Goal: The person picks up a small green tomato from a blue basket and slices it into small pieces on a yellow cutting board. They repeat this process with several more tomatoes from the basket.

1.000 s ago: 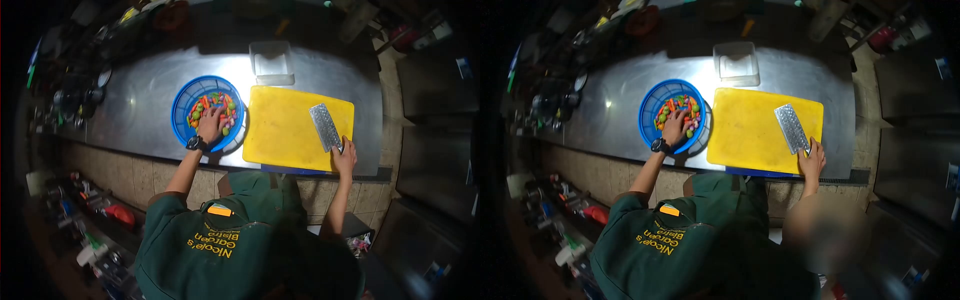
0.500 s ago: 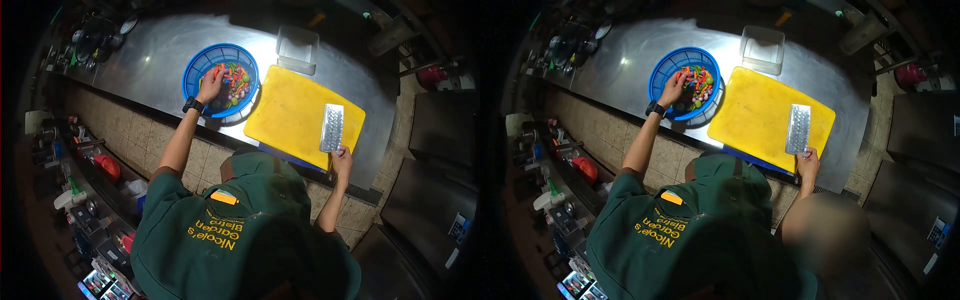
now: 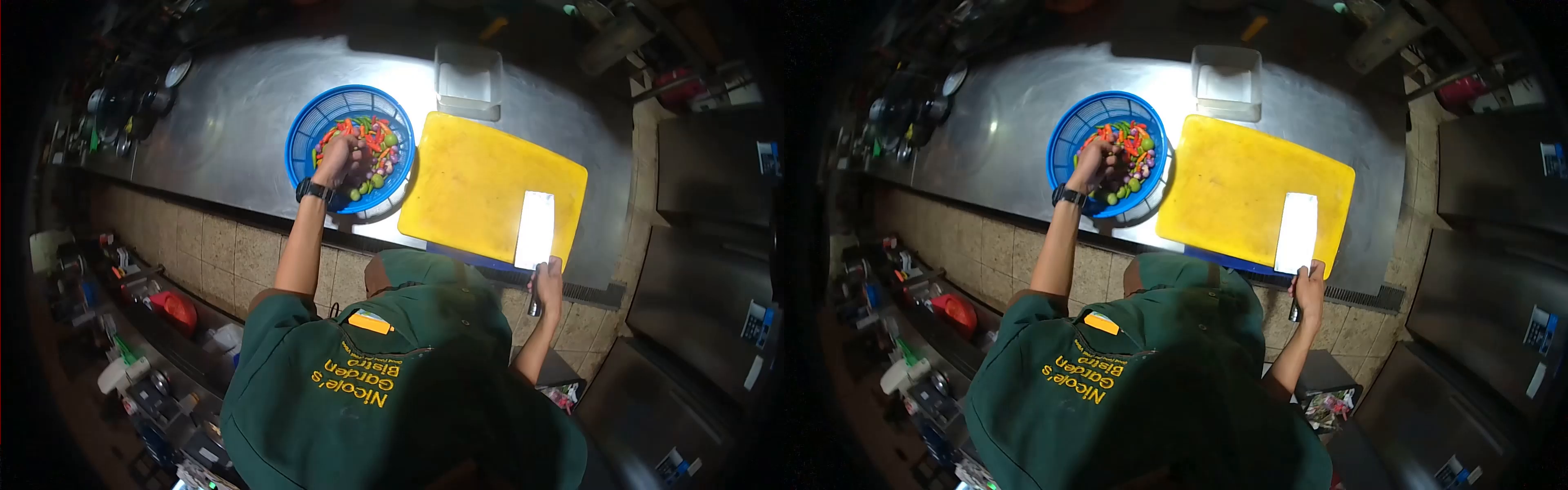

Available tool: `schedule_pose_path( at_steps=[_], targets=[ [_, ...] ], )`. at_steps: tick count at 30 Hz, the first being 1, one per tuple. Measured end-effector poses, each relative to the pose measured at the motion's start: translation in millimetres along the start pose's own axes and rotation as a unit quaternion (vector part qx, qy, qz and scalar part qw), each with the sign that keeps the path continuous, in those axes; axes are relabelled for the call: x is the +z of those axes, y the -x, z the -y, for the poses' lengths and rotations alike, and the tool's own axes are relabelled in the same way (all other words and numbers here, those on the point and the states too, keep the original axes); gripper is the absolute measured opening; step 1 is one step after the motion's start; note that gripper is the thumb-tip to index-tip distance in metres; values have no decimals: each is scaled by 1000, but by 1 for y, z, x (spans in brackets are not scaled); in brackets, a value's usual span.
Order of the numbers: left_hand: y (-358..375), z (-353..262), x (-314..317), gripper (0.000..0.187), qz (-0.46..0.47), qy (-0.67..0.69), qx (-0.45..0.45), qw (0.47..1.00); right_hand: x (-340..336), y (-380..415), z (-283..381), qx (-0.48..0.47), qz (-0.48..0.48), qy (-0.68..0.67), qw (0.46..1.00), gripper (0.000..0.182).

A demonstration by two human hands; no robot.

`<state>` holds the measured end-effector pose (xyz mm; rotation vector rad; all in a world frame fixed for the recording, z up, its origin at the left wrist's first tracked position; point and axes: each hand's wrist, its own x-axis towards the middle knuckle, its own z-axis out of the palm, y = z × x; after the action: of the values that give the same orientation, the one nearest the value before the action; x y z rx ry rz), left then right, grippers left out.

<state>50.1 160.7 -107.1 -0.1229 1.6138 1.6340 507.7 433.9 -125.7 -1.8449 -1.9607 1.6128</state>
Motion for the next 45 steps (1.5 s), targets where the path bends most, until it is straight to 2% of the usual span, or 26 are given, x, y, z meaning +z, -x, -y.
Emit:
schedule_pose_path(
  at_steps=[1,2,3,5,6,7,9,10,11,12,13,15,16,19,20,23,24,27,28,31,33,36,39,41,45],
  targets=[
    [9,-9,11,16,36,107,-26,993,0,3,-1,6,-2,-33,999,19],
    [16,-14,29,18,54,101,-23,993,0,7,-3,15,-14,-38,999,19],
    [28,-17,48,15,114,47,6,992,1,13,-6,-4,-24,-81,996,20],
    [42,-11,101,10,144,-77,21,986,9,26,0,-19,-64,-116,991,20],
    [34,9,126,9,174,-181,162,954,14,24,-7,-31,-94,-126,987,22],
    [22,33,147,11,196,-277,301,891,19,21,-14,-44,-123,-133,982,24],
    [6,59,184,9,215,-426,349,806,25,25,-16,-58,-154,-131,978,24],
    [1,80,192,9,223,-428,350,803,29,24,-21,-88,-185,-92,974,25],
    [-8,102,202,10,183,-498,389,753,31,21,-23,-120,-219,-54,967,26],
    [-13,116,209,15,145,-561,424,696,30,29,-12,-102,-217,-3,971,28],
    [-11,123,212,15,158,-562,427,690,32,40,-3,-93,-227,-9,969,28],
    [-6,126,210,23,115,-530,464,700,38,50,10,-135,-184,39,973,28],
    [-3,124,206,26,120,-538,460,696,44,50,6,-160,-167,14,973,28],
    [16,107,199,33,131,-535,464,694,56,52,5,-159,-182,-9,970,29],
    [15,110,193,41,130,-532,463,697,55,55,5,-155,-190,18,969,28],
    [26,102,177,43,125,-556,448,689,52,61,11,-174,-210,30,962,28],
    [27,101,172,43,110,-566,472,667,53,61,13,-173,-210,29,962,28],
    [37,105,160,39,70,-566,441,693,52,61,16,-207,-212,19,955,28],
    [38,109,157,31,63,-568,414,709,52,58,18,-212,-193,25,958,29],
    [37,111,148,26,79,-564,409,713,53,50,19,-230,-172,63,956,29],
    [41,114,149,24,66,-554,389,733,51,47,19,-240,-171,94,951,29],
    [47,107,154,25,57,-559,375,738,43,41,20,-228,-136,72,961,30],
    [51,106,157,20,43,-529,396,749,40,35,11,-265,-110,29,958,32],
    [36,111,152,18,110,-481,344,799,37,35,14,-261,-95,22,960,34],
    [34,114,151,19,98,-487,371,785,36,33,12,-262,-99,46,959,35]
  ],
)
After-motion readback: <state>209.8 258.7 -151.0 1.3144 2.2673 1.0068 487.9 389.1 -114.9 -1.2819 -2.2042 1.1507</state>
